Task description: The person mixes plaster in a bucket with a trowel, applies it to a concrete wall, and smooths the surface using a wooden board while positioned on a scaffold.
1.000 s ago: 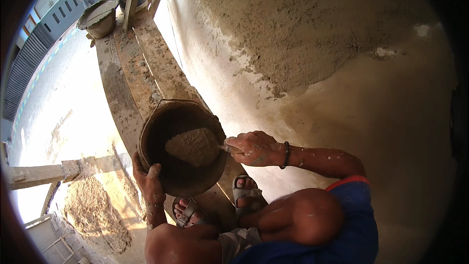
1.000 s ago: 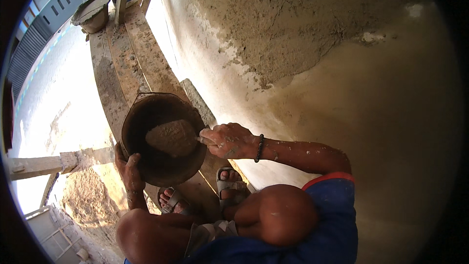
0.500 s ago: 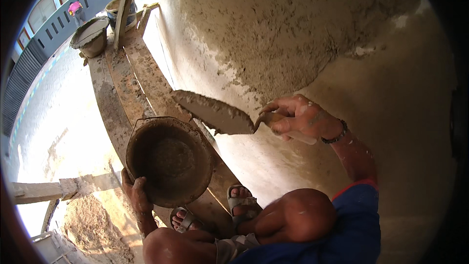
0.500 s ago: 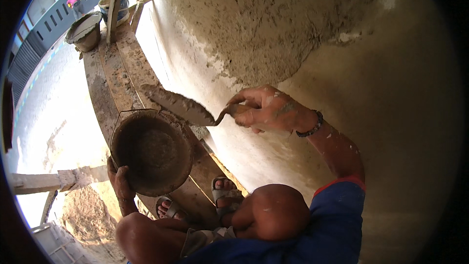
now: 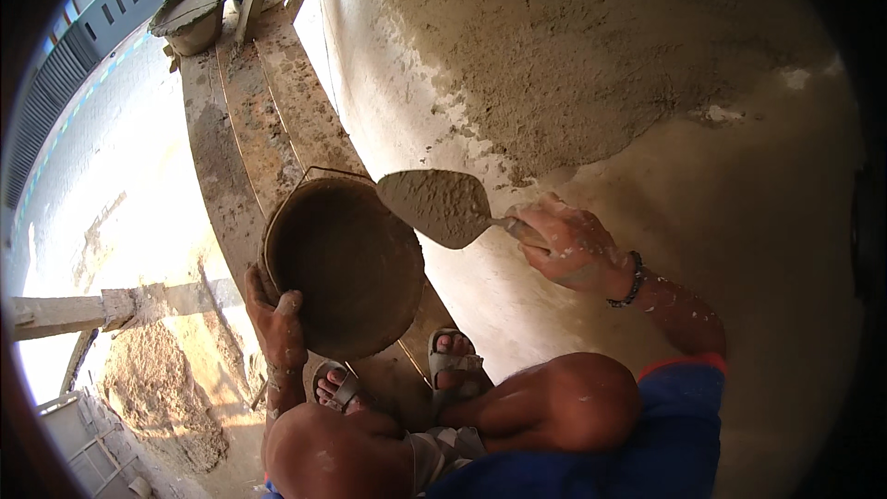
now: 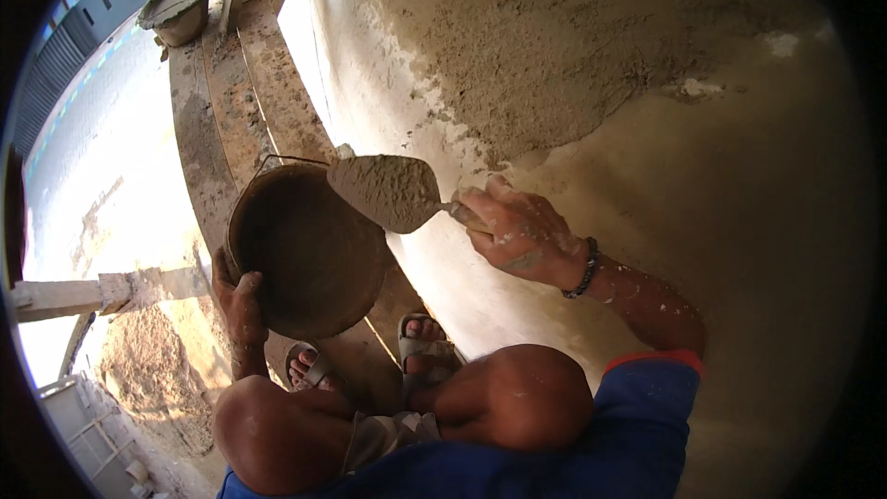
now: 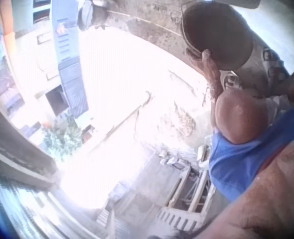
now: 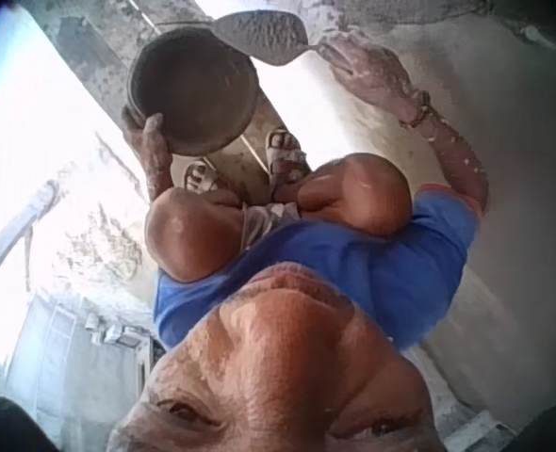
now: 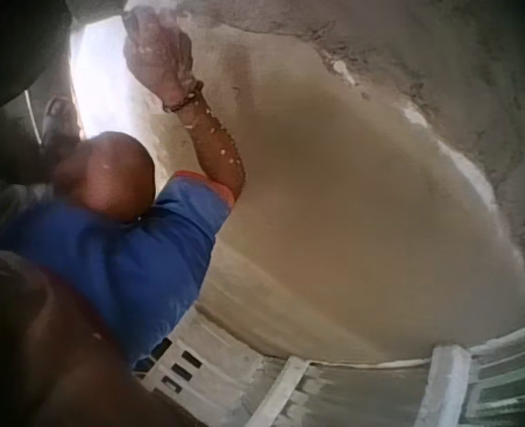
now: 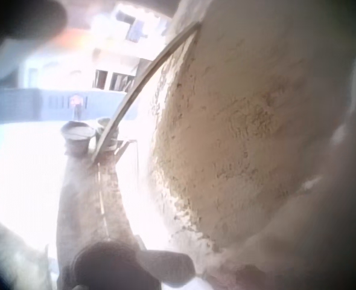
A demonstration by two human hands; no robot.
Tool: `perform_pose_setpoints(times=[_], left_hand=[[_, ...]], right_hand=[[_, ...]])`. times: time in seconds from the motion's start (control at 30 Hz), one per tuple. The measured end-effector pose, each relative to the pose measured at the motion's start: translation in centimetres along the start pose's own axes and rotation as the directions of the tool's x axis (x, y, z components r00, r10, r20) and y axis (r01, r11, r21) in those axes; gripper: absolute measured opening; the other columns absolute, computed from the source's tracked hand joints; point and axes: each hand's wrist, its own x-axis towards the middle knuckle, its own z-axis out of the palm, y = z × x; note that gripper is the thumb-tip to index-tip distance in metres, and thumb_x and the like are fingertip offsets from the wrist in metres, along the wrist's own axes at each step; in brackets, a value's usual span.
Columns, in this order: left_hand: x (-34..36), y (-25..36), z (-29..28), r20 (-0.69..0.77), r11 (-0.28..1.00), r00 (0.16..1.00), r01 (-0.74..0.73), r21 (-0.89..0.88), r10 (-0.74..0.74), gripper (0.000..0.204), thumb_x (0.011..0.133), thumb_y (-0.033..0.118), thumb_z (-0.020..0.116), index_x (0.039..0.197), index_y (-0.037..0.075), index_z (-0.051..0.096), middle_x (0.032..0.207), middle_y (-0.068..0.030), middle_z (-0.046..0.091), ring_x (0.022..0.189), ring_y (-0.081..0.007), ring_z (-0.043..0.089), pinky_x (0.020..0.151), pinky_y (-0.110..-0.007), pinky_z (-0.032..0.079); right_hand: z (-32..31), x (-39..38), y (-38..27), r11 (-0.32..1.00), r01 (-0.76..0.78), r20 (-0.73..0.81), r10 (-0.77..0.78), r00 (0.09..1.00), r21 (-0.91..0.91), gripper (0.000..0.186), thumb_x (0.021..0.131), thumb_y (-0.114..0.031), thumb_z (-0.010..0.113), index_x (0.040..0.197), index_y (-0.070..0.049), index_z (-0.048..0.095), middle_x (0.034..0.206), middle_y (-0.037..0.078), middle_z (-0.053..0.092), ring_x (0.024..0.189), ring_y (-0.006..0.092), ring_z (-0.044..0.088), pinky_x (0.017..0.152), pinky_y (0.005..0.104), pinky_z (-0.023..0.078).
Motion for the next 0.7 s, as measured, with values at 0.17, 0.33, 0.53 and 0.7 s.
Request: perform_pose_setpoints(times=[0.17,0.33,0.53,0.7], left_hand=[[-2.0,1.8,1.2,-0.028,0.993,0.997,-0.075,0.096,0.078,0.063,0.073,0.004,0.054,0.132,-0.008,0.035,0.125,-0.0168,0.051,0.117,-0.0232,0.050,0.102,-0.033,0.038],[-2.0,0.6,1.6,-0.036,0.988,0.996,-0.073,0.134,0.078,0.064,0.072,0.006,0.054,0.132,-0.008,0.036,0.120,-0.0180,0.052,0.113,-0.0243,0.052,0.099,-0.034,0.040],[-2.9,0.9,0.2,-0.062,0.982,0.995,-0.061,0.181,0.073,0.063,0.071,0.006,0.054,0.130,-0.006,0.040,0.121,-0.0154,0.053,0.112,-0.0231,0.052,0.100,-0.034,0.039],[-1.4,0.9,-0.2,-0.074,0.998,0.996,-0.044,0.048,0.048,0.060,0.068,0.003,0.054,0.127,-0.005,0.044,0.116,-0.0154,0.056,0.108,-0.0236,0.054,0.098,-0.033,0.040]], right_hand=[[8.8,5.6,-5.7,0.846,0.296,0.027,-0.318,0.948,-0.444,0.039,0.078,-0.008,0.056,0.117,-0.009,0.053,0.083,0.015,0.055,0.072,0.0273,0.057,0.059,0.0374,0.051],[13.6,5.8,-6.5,0.949,0.307,0.220,-0.285,0.933,-0.071,0.036,0.078,-0.015,0.059,0.112,-0.005,0.055,0.080,0.016,0.058,0.077,0.0326,0.062,0.063,0.0411,0.050],[15.8,6.6,-8.0,0.909,0.120,0.433,-0.303,0.849,0.399,0.044,0.080,-0.023,0.057,0.121,-0.008,0.052,0.089,0.019,0.064,0.085,0.0358,0.064,0.073,0.0473,0.051],[14.8,4.9,-5.2,0.881,0.161,0.178,-0.263,0.948,0.445,0.048,0.076,-0.021,0.063,0.120,-0.003,0.057,0.102,0.018,0.066,0.091,0.0346,0.065,0.081,0.0420,0.052]])
